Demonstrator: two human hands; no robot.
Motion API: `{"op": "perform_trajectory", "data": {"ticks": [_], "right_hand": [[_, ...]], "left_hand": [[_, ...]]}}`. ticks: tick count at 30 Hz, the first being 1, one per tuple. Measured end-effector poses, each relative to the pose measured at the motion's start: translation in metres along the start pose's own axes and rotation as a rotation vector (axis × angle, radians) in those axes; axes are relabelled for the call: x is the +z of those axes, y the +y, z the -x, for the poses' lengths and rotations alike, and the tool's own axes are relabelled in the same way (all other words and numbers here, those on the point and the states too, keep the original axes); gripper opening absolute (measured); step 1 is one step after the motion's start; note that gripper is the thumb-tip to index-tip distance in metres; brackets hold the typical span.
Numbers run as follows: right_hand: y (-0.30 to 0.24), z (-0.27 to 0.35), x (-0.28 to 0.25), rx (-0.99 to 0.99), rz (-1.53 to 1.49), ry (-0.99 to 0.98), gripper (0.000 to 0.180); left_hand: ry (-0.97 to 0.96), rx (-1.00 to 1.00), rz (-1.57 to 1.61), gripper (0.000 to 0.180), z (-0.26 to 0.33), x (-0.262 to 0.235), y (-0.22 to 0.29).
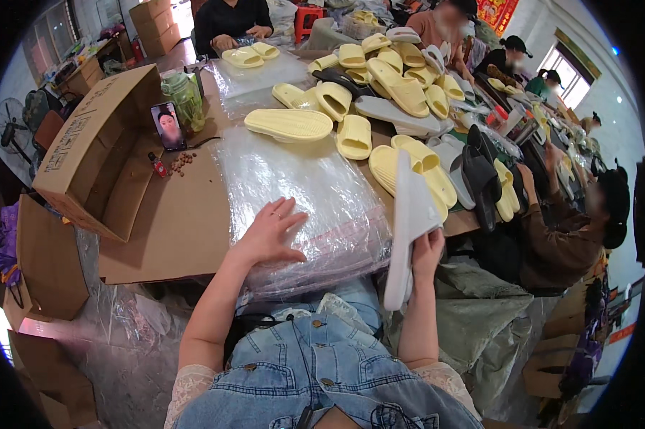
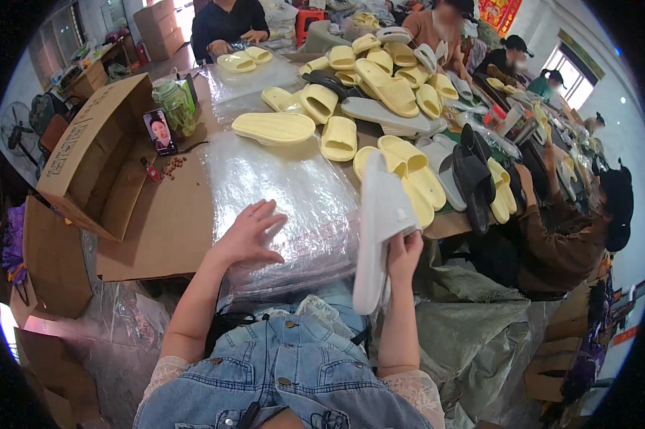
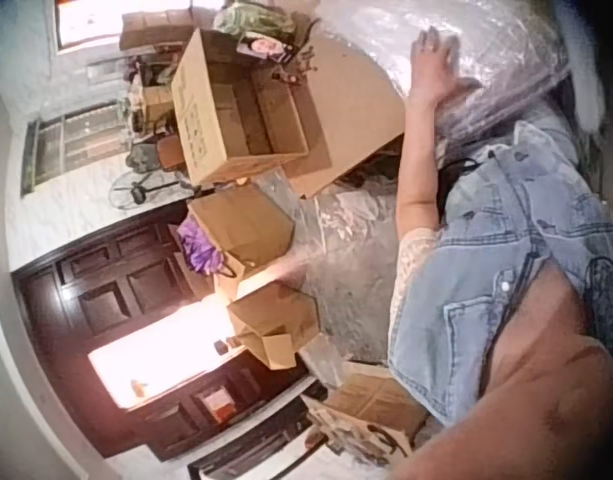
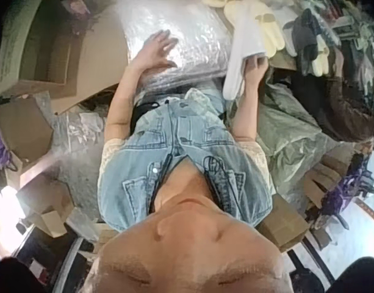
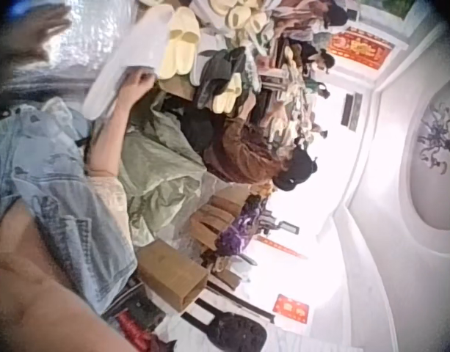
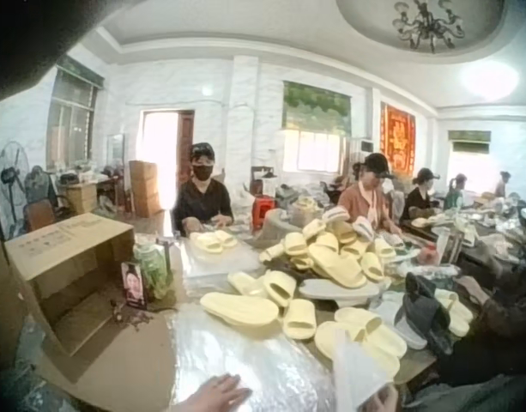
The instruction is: The person packs pairs of plastic slippers into clear plastic bags. They pick up slippers of various colors, including white, yellow, and black, place them into bags, and seal them. The packed items are then placed into a pile on the table.
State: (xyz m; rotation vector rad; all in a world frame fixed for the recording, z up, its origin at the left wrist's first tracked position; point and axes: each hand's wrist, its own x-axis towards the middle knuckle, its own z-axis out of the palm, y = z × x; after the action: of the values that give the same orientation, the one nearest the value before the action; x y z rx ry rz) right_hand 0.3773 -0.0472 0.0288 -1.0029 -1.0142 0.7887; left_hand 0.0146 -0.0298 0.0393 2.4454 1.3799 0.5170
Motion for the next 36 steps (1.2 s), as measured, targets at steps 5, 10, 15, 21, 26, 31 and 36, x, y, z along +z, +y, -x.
{"op": "perform_trajectory", "data": {"ticks": [5,10,15,21,26,31,36], "right_hand": [[-0.020,0.020,-0.017,-0.051,-0.034,0.004,0.036],[-0.030,0.031,-0.008,-0.018,-0.046,-0.051,0.038],[-0.040,0.039,0.000,-0.016,0.093,-0.152,0.036],[-0.078,0.061,0.029,0.168,0.053,-0.527,0.035],[-0.087,0.050,0.051,0.250,0.109,-0.879,0.037],[-0.103,0.050,0.058,0.277,0.181,-1.000,0.035],[-0.109,0.049,0.045,0.329,0.299,-0.978,0.033]], "left_hand": [[-0.070,0.021,-0.061,0.084,0.009,-0.001,0.027],[0.106,0.092,0.038,0.042,0.015,0.012,0.020],[0.217,-0.012,-0.070,0.028,0.022,-0.005,0.015],[0.223,-0.139,0.010,0.009,0.011,-0.021,0.033],[0.267,-0.096,0.358,0.022,-0.026,0.001,0.042],[0.213,-0.191,0.550,0.023,-0.061,0.008,0.041],[0.203,-0.304,0.759,0.025,-0.058,-0.003,0.029]]}}
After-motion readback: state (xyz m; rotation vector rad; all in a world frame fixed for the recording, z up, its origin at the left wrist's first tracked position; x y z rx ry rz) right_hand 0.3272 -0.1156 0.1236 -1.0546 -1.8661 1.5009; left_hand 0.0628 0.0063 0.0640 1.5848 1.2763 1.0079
